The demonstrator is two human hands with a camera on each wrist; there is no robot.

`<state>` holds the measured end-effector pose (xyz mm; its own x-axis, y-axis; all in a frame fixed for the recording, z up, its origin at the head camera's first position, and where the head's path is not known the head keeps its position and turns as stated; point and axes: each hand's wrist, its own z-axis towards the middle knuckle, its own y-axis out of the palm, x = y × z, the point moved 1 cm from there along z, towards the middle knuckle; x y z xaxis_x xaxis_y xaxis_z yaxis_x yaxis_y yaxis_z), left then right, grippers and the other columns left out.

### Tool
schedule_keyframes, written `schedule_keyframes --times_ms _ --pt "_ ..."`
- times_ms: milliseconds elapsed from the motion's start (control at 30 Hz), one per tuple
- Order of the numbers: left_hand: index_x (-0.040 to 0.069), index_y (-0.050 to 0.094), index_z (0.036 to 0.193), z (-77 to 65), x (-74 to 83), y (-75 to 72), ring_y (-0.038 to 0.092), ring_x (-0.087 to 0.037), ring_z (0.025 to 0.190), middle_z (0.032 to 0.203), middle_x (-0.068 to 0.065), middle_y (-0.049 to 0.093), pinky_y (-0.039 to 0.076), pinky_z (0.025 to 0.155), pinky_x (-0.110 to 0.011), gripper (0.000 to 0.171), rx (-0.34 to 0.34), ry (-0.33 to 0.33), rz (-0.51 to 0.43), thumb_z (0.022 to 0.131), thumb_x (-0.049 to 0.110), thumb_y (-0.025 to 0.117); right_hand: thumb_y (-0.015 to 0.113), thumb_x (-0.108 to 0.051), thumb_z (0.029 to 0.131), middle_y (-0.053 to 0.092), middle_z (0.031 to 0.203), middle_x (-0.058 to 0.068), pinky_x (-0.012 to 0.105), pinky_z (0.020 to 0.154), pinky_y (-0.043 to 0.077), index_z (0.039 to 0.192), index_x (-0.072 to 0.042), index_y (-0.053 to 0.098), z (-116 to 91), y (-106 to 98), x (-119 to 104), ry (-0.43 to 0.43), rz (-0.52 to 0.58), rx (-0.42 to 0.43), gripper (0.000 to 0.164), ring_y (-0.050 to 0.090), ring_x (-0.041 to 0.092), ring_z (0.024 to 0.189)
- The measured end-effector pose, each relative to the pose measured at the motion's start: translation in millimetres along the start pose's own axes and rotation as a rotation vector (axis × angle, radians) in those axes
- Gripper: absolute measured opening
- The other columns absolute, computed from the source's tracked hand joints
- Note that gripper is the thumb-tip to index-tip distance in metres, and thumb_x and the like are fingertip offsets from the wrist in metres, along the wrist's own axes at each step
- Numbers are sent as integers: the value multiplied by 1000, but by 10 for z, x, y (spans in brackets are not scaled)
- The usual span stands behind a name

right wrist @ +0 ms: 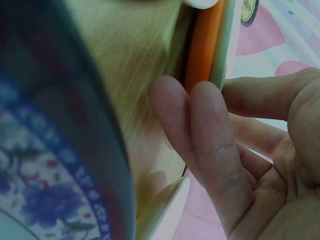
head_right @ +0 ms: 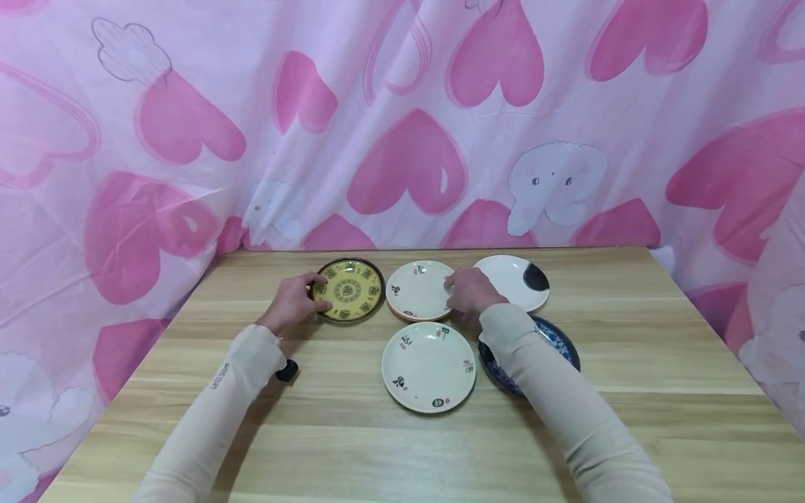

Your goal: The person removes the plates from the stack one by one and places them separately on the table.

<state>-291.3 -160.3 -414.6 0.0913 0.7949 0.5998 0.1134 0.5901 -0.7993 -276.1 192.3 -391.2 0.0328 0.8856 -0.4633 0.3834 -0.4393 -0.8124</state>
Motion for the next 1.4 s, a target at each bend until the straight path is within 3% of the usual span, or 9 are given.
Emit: schedule_keyframes --times_ms 533,733,933,1400 --pt "4 61 134 71 -66 -24 50 -39 136 143 -24 57 41 117 -49 57 -44 -3 57 83 18 82 64 -6 92 53 144 26 23 56 56 141 -5 56 1 10 -10 -11 -1 6 50 68 16 64" --pt "5 64 131 55 -54 -20 53 -37 132 140 -23 59 44 114 -49 53 -41 -11 83 83 18 82 64 -7 93 51 147 25 23 55 56 142 -5 56 -4 18 -22 -14 -15 6 49 68 16 62" --pt "5 68 126 76 -34 3 56 -38 128 134 -22 63 46 112 -50 47 -28 23 134 84 20 82 64 -6 92 47 152 21 23 54 56 140 -4 57 -16 11 -37 -25 -35 20 48 68 16 61" --pt "4 69 122 79 33 35 56 -39 128 132 -21 65 46 111 -50 42 -40 37 147 85 18 81 64 -6 91 49 153 17 24 54 56 139 -4 59 -3 15 -38 -25 -62 39 49 67 16 63"
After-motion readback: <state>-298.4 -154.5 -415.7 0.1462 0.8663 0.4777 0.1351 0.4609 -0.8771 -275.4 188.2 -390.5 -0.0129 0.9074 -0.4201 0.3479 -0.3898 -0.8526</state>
